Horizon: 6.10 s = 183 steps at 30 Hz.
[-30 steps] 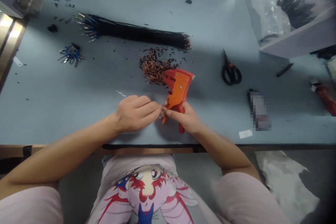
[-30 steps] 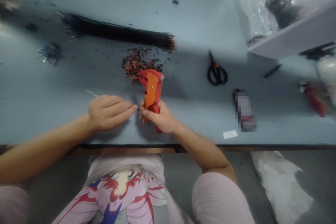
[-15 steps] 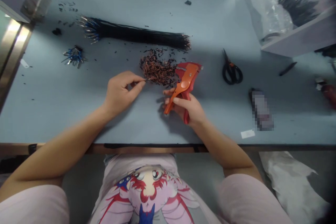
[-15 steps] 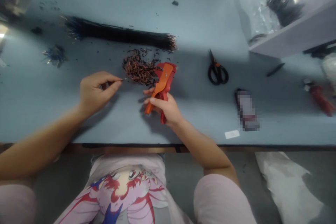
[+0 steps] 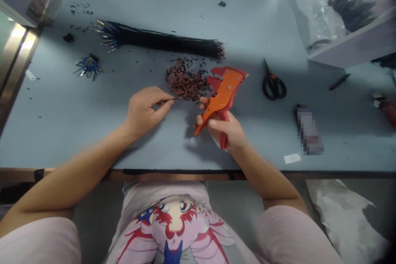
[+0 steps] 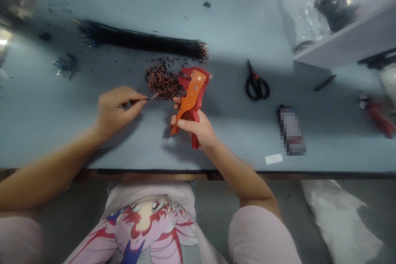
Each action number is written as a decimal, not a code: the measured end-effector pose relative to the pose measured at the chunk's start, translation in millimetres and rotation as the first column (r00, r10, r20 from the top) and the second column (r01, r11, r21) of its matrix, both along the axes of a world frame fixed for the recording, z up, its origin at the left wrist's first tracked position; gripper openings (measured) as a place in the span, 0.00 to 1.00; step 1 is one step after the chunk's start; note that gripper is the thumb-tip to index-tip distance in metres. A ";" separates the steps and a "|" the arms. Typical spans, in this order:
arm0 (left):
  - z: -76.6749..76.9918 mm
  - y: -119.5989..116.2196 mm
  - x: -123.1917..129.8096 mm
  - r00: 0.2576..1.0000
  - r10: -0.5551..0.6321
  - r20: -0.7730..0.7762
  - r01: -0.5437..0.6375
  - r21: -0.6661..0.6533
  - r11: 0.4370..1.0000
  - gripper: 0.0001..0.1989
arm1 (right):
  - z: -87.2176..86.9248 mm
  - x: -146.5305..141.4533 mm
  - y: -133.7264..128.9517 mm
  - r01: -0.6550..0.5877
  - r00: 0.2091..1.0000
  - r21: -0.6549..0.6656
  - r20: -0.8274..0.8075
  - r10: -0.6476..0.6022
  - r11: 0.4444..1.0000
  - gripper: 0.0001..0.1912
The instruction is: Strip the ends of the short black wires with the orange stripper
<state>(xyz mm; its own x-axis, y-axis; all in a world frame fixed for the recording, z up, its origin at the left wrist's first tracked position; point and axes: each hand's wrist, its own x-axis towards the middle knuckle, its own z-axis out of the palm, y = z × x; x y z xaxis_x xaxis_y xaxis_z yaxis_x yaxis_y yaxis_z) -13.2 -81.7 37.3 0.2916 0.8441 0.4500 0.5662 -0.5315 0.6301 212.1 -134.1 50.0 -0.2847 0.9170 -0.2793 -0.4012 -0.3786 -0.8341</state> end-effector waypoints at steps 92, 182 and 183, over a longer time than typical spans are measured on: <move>-1.3 -26.7 21.8 0.929 -0.121 0.349 0.314 -0.574 0.756 0.08 | -2.3 -12.6 -15.8 -0.362 0.901 -0.173 -0.316 0.297 0.916 0.19; -7.8 -32.4 28.4 0.821 -0.102 0.562 0.467 -0.557 0.687 0.07 | -3.7 -3.6 -20.2 -0.484 0.752 0.016 -0.505 0.425 0.875 0.13; -7.4 -32.2 28.3 0.816 -0.108 0.568 0.473 -0.549 0.689 0.07 | -2.3 -4.1 -20.7 -0.484 0.763 0.000 -0.489 0.422 0.875 0.14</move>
